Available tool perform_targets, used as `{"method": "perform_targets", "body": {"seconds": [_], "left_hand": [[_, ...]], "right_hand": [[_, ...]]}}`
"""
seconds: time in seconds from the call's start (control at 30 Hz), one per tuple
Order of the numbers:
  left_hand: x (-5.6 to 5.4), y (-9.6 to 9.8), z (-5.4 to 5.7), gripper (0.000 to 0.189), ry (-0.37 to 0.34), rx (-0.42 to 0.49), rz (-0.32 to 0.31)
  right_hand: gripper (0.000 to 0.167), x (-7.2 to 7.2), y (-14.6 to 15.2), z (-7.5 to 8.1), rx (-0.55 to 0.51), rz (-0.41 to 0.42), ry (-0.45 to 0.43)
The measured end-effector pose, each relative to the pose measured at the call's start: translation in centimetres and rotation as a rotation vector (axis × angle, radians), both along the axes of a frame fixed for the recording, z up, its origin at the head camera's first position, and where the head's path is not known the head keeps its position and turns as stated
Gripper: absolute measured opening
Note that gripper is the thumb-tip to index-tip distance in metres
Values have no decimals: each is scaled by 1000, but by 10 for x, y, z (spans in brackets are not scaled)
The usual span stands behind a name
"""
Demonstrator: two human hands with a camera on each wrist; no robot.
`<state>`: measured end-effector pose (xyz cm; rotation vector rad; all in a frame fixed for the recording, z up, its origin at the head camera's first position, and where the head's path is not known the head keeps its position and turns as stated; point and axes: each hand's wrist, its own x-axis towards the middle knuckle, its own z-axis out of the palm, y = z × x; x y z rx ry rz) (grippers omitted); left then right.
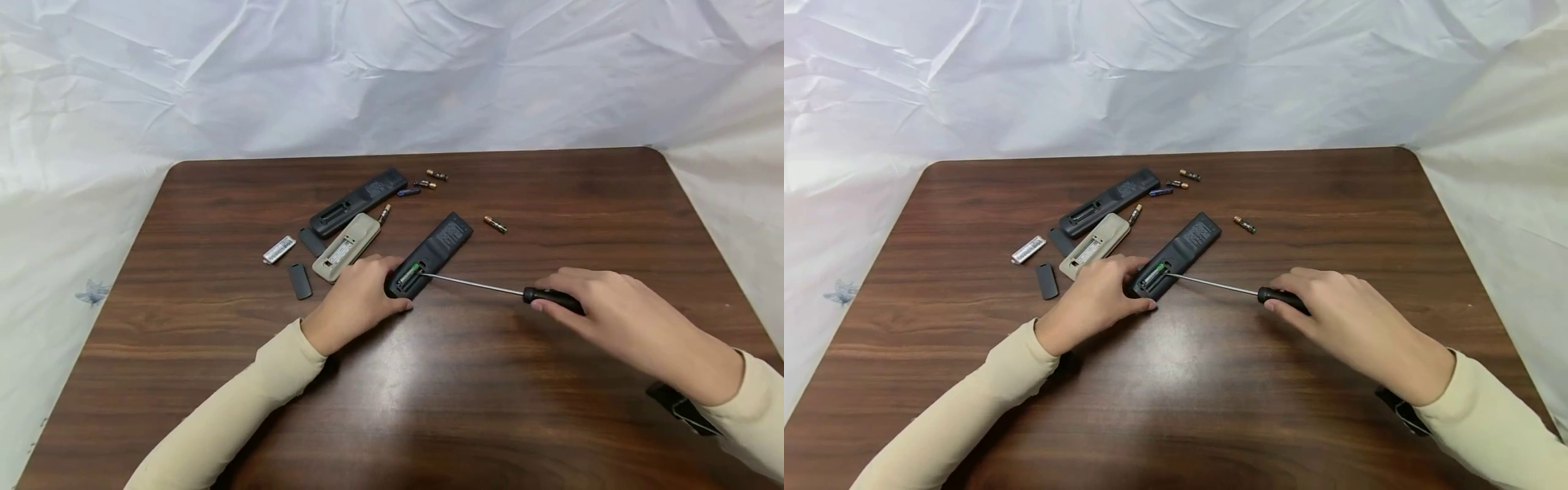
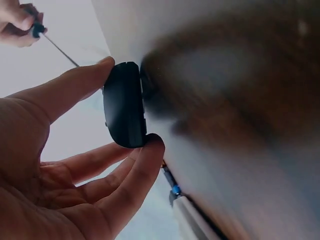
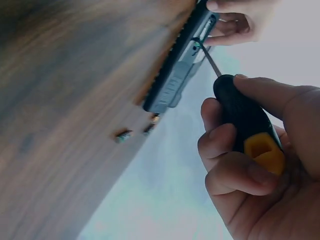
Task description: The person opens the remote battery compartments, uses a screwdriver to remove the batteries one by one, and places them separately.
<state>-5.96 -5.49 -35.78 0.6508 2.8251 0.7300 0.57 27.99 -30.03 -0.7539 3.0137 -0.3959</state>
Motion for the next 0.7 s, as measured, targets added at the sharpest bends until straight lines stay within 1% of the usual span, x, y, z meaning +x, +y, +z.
{"method": "perform_targets", "body": {"seconds": [0.2, 0.3, 0.33, 0.37, 0.47, 0.53, 0.6, 0.63, 0.7], "left_hand": [[5, 2, 2, 62, 67, -41, -12], [7, 3, 2, 62, 103, -64, -16], [7, 4, 2, 62, 114, -70, -17], [7, 4, 1, 61, 125, -77, -16], [8, 4, 1, 56, 142, -94, -11], [8, 4, 0, 49, 146, -101, -11], [8, 4, 0, 41, 145, -106, -10], [8, 4, 0, 38, 144, -108, -9], [7, 4, -1, 34, 148, -109, -9]], "right_hand": [[24, 6, -10, 4, -40, 86, 125], [19, 8, -14, 5, -59, 115, 157], [21, 9, -16, 5, -65, 121, 163], [26, 9, -17, 5, -73, 125, 168], [51, 11, -22, 2, -96, 134, 189], [57, 13, -25, -2, -113, 130, 199], [52, 15, -28, -6, -125, 117, 202], [45, 17, -29, -7, -129, 111, 205], [27, 19, -30, -9, -133, 93, 203]]}}
